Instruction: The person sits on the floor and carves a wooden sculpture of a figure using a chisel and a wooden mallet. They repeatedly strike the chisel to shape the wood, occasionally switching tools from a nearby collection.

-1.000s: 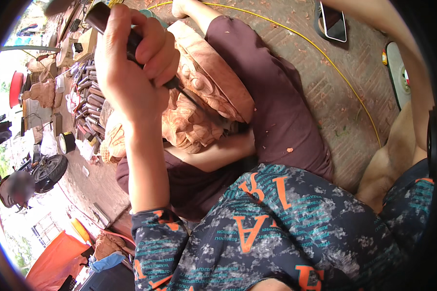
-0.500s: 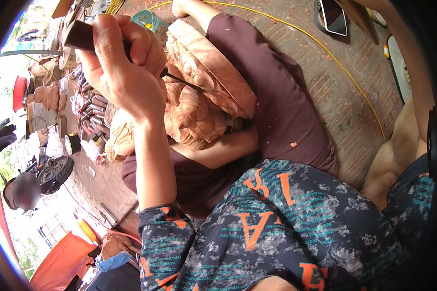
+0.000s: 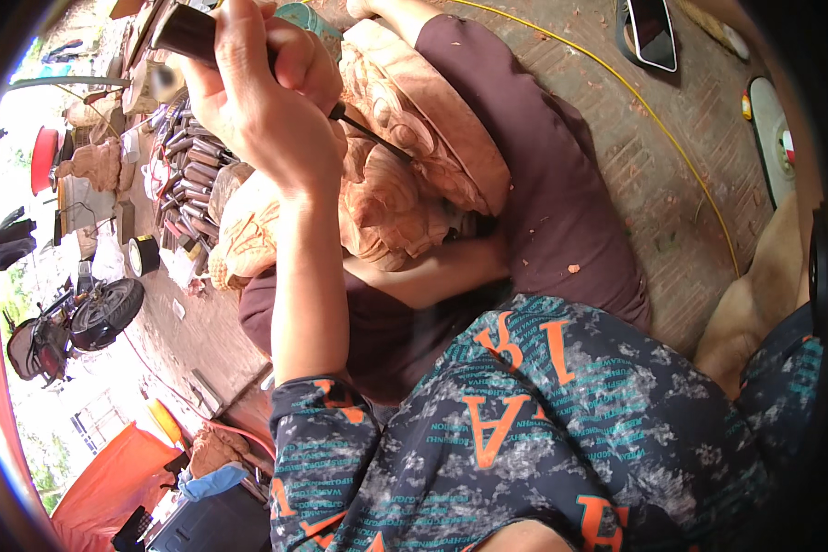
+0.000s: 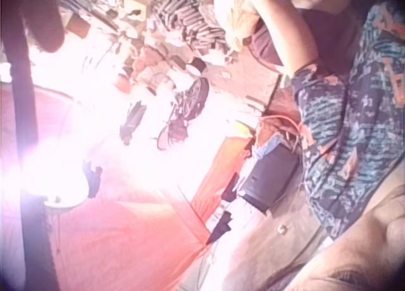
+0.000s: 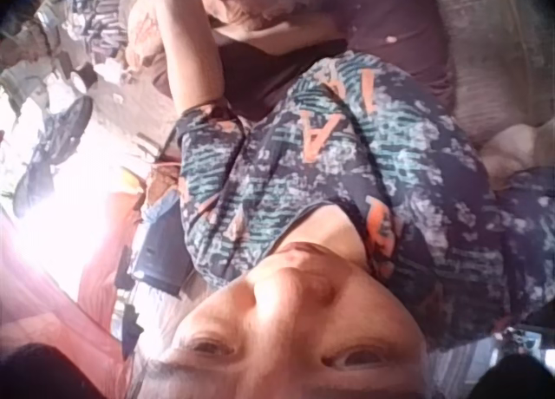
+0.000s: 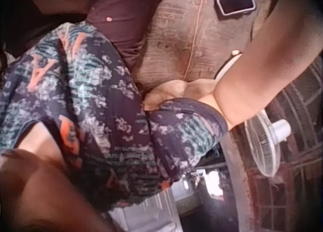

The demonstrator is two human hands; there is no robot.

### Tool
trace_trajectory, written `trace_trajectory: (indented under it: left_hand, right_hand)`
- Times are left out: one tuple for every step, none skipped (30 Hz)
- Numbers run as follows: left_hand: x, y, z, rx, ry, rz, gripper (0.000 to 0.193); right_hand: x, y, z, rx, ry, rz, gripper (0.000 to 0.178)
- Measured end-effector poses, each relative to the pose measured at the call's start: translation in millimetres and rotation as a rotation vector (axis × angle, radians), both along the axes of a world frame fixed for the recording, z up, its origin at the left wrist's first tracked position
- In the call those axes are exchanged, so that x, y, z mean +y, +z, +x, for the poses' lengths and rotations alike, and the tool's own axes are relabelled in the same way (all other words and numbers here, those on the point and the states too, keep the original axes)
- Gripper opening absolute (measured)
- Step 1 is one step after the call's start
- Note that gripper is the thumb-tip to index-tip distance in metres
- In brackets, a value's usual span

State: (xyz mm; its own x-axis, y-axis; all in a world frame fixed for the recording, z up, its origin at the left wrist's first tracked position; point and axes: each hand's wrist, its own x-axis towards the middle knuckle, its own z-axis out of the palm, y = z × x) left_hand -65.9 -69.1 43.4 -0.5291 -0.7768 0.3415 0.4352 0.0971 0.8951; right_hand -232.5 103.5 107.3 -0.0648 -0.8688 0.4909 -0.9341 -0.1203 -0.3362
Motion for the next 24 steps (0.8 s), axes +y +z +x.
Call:
trace_trajectory:
  left_hand:
    - [0.6, 0.6, -0.4, -0.002, -0.003, -0.001, 0.025]
    - [1.5, 1.1, -0.7, -0.003, -0.006, -0.002, 0.025]
    - [0.9, 2.7, -2.1, -0.002, -0.011, -0.01, 0.024]
    - [-2.9, 2.4, -2.0, -0.001, -0.061, -0.005, 0.024]
    - [-4.8, 1.3, -0.7, 0.011, -0.072, 0.009, 0.025]
    - [-5.7, -2.7, 0.6, 0.022, -0.088, 0.03, 0.025]
    - [-5.9, -4.4, 1.0, 0.034, -0.103, 0.051, 0.025]
    - [-6.2, -3.1, 0.9, -0.014, -0.081, 0.014, 0.026]
    - [-4.8, -1.6, -0.9, -0.021, -0.082, 0.021, 0.027]
    - [-3.0, -0.4, -2.8, -0.028, -0.085, 0.028, 0.027]
    - [-1.6, 0.1, -4.1, -0.035, -0.088, 0.035, 0.028]
    - [-2.7, -2.3, 1.4, 0.001, -0.203, 0.014, 0.028]
    - [-6.9, -1.4, 10.5, 0.044, -0.422, 0.038, 0.028]
    - [-7.8, 2.0, 18.1, 0.056, -0.572, 0.04, 0.029]
    - [-4.2, 4.4, 13.7, 0.113, -0.767, 0.066, 0.03]
    - [0.7, 15.5, 12.5, 0.179, -0.956, 0.352, 0.033]
    - [2.7, 20.9, 10.6, 0.167, -0.963, 0.261, 0.036]
    - [6.5, 24.9, 11.6, 0.161, -0.802, 0.195, 0.038]
    - [9.6, 27.0, 12.0, 0.155, -0.642, 0.13, 0.04]
    - [6.5, 25.4, 10.4, 0.148, -0.561, 0.103, 0.041]
    - [0.3, 21.4, 8.2, 0.143, -0.483, 0.077, 0.042]
    - [-3.4, 17.6, 5.9, 0.139, -0.407, 0.052, 0.043]
    - [-3.9, 14.7, 3.7, 0.113, -0.406, 0.024, 0.043]
    - [-4.2, 12.4, 5.0, 0.077, -0.39, -0.01, 0.043]
  right_hand:
    - [0.0, -1.2, -0.2, -0.003, -0.001, 0.002, 0.053]
    - [0.5, -1.8, 0.5, -0.006, -0.002, 0.006, 0.053]
    - [0.8, -1.2, 0.1, -0.005, -0.005, 0.004, 0.053]
    - [1.9, -0.5, -0.5, -0.002, -0.009, 0.002, 0.053]
    - [3.4, -0.7, -0.1, -0.003, -0.01, 0.003, 0.052]
    - [3.9, 0.2, -1.6, -0.008, -0.013, 0.007, 0.052]
    - [3.7, -1.5, 0.1, -0.007, -0.016, 0.011, 0.052]
    - [4.0, -2.0, -0.4, -0.008, -0.02, 0.011, 0.052]
    - [4.4, -1.6, -0.3, -0.008, -0.024, 0.011, 0.052]
    - [5.8, -2.0, -0.4, -0.009, -0.028, 0.012, 0.052]
    - [7.7, -2.0, -0.4, -0.005, -0.035, 0.015, 0.052]
    - [7.5, -4.1, -0.7, -0.01, -0.03, 0.009, 0.052]
    - [5.9, -6.9, 0.3, -0.026, -0.02, 0.001, 0.052]
    - [1.0, -8.0, -5.7, -0.04, -0.009, -0.01, 0.052]
    - [9.8, -1.0, -1.4, -0.013, -0.041, 0.01, 0.052]
    - [11.3, -2.4, -2.9, -0.017, -0.046, 0.012, 0.052]
    - [11.7, -4.2, -2.1, -0.021, -0.05, 0.019, 0.052]
    - [12.3, -4.2, -2.3, -0.019, -0.053, 0.016, 0.052]
    - [13.3, -5.2, -2.0, -0.027, -0.054, 0.015, 0.052]
    - [13.3, -5.2, -2.7, -0.025, -0.055, 0.013, 0.052]
    - [14.1, -4.9, -2.6, -0.024, -0.058, 0.016, 0.052]
    - [14.7, -5.1, -2.2, -0.024, -0.062, 0.017, 0.052]
    - [15.8, -5.4, -2.7, -0.021, -0.067, 0.018, 0.051]
    - [14.7, -7.6, -2.8, -0.029, -0.058, 0.012, 0.051]
